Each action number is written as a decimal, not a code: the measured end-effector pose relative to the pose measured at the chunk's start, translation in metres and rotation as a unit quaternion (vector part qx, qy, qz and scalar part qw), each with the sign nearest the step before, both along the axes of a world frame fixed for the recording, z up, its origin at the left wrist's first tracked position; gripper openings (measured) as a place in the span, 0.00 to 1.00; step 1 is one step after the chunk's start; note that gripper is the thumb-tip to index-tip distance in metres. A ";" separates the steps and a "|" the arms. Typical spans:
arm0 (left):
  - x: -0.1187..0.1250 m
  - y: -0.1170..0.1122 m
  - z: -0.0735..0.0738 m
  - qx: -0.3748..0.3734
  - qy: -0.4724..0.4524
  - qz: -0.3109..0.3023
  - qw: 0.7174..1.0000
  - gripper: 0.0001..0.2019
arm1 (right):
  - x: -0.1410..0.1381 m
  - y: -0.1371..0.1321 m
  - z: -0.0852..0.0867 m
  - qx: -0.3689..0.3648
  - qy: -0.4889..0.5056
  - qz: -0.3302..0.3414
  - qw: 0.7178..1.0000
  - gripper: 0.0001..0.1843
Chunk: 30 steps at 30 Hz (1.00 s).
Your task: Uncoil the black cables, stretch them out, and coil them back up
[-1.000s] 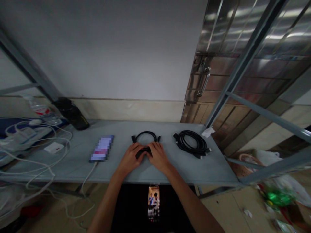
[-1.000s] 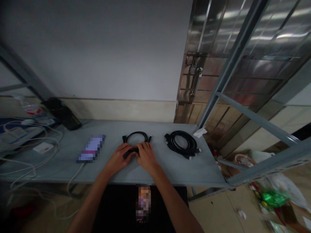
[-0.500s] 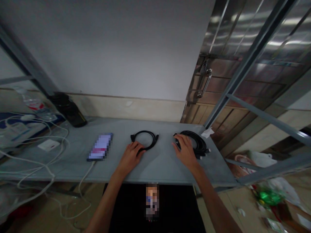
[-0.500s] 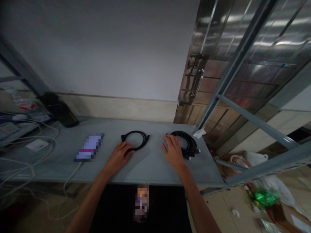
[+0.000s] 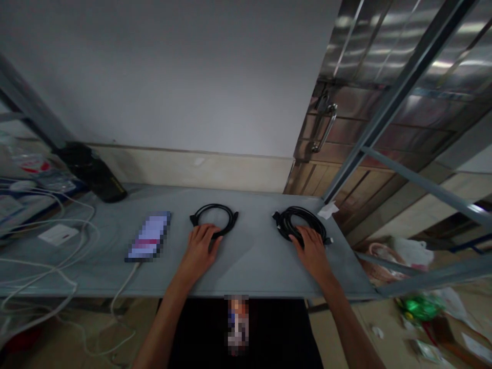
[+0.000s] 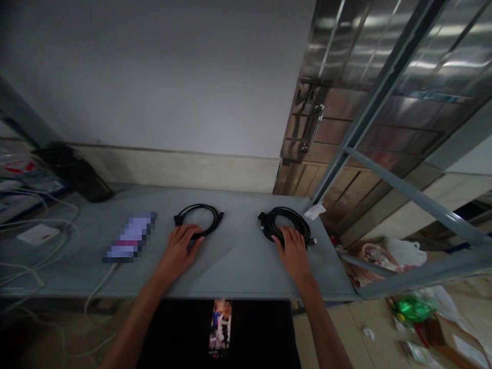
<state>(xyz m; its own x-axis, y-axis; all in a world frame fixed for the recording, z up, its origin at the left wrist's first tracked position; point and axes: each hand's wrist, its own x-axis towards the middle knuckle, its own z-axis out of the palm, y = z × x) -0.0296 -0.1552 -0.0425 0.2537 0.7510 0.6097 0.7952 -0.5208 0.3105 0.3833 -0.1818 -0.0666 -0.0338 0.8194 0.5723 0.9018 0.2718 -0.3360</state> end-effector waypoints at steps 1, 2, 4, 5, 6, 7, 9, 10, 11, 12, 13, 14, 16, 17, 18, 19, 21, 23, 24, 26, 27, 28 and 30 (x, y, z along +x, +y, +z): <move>0.001 -0.001 0.002 0.007 -0.004 -0.001 1.000 0.11 | 0.000 0.000 0.001 0.001 0.005 -0.004 1.000 0.30; 0.001 -0.001 0.003 0.016 -0.008 -0.001 1.000 0.11 | 0.001 0.000 0.001 0.003 0.010 -0.009 1.000 0.31; 0.001 -0.003 0.006 0.035 -0.016 0.000 0.999 0.11 | 0.002 0.000 0.003 0.006 0.024 -0.016 1.000 0.31; 0.001 -0.003 0.008 0.044 -0.021 0.000 0.999 0.11 | 0.002 -0.001 0.003 0.007 0.032 -0.020 0.999 0.32; 0.001 -0.004 0.010 0.051 -0.028 0.000 0.998 0.10 | 0.003 -0.001 0.004 0.007 0.042 -0.026 0.999 0.33; 0.000 -0.004 0.011 0.055 -0.034 0.000 0.998 0.10 | 0.003 -0.001 0.005 0.007 0.053 -0.033 0.998 0.33; 0.000 -0.005 0.013 0.053 -0.045 0.001 0.998 0.09 | 0.004 0.000 0.008 0.004 0.078 -0.051 0.996 0.35; 0.000 -0.005 0.014 0.050 -0.049 0.000 0.998 0.09 | 0.005 0.001 0.011 0.001 0.091 -0.061 0.994 0.36; 0.000 -0.006 0.015 0.047 -0.052 -0.002 0.998 0.09 | 0.006 0.003 0.014 -0.005 0.104 -0.068 0.992 0.37; 0.000 -0.006 0.015 0.047 -0.053 -0.005 0.997 0.08 | 0.007 0.005 0.018 -0.013 0.116 -0.071 0.991 0.36; 0.000 -0.006 0.014 0.046 -0.054 -0.008 0.997 0.08 | 0.008 0.007 0.022 -0.023 0.128 -0.068 0.989 0.36; 0.000 -0.005 0.014 0.045 -0.054 -0.011 0.997 0.08 | 0.010 0.010 0.028 -0.034 0.139 -0.060 0.988 0.34; -0.001 -0.005 0.012 0.042 -0.052 -0.014 0.998 0.08 | 0.013 0.016 0.041 -0.054 0.161 -0.036 0.985 0.32; -0.001 -0.004 0.011 0.041 -0.051 -0.016 0.998 0.08 | 0.014 0.019 0.048 -0.061 0.173 -0.026 0.983 0.32; -0.001 -0.003 0.010 0.040 -0.050 -0.017 0.998 0.08 | 0.016 0.022 0.055 -0.065 0.185 -0.017 0.980 0.32; -0.002 -0.003 0.010 0.039 -0.050 -0.018 0.998 0.08 | 0.018 0.025 0.063 -0.065 0.199 -0.012 0.978 0.32; -0.002 -0.002 0.009 0.038 -0.050 -0.017 0.998 0.08 | 0.021 0.030 0.077 -0.056 0.231 -0.007 0.971 0.33; -0.003 -0.002 0.008 0.035 -0.051 -0.012 0.998 0.08 | 0.024 0.032 0.094 -0.040 0.266 -0.011 0.963 0.35; -0.003 -0.002 0.008 0.033 -0.051 -0.009 0.998 0.08 | 0.025 0.033 0.103 -0.031 0.281 -0.016 0.959 0.36; -0.003 -0.002 0.008 0.034 -0.053 -0.011 0.998 0.08 | 0.027 0.031 0.121 -0.004 0.305 -0.032 0.952 0.37; -0.003 -0.002 0.008 0.036 -0.054 -0.014 0.998 0.08 | 0.028 0.030 0.131 0.016 0.315 -0.040 0.948 0.36; -0.003 -0.002 0.008 0.038 -0.057 -0.016 0.998 0.08 | 0.028 0.028 0.140 0.038 0.325 -0.048 0.944 0.35; -0.003 -0.002 0.008 0.040 -0.063 -0.019 0.997 0.08 | 0.028 0.023 0.157 0.082 0.344 -0.057 0.934 0.32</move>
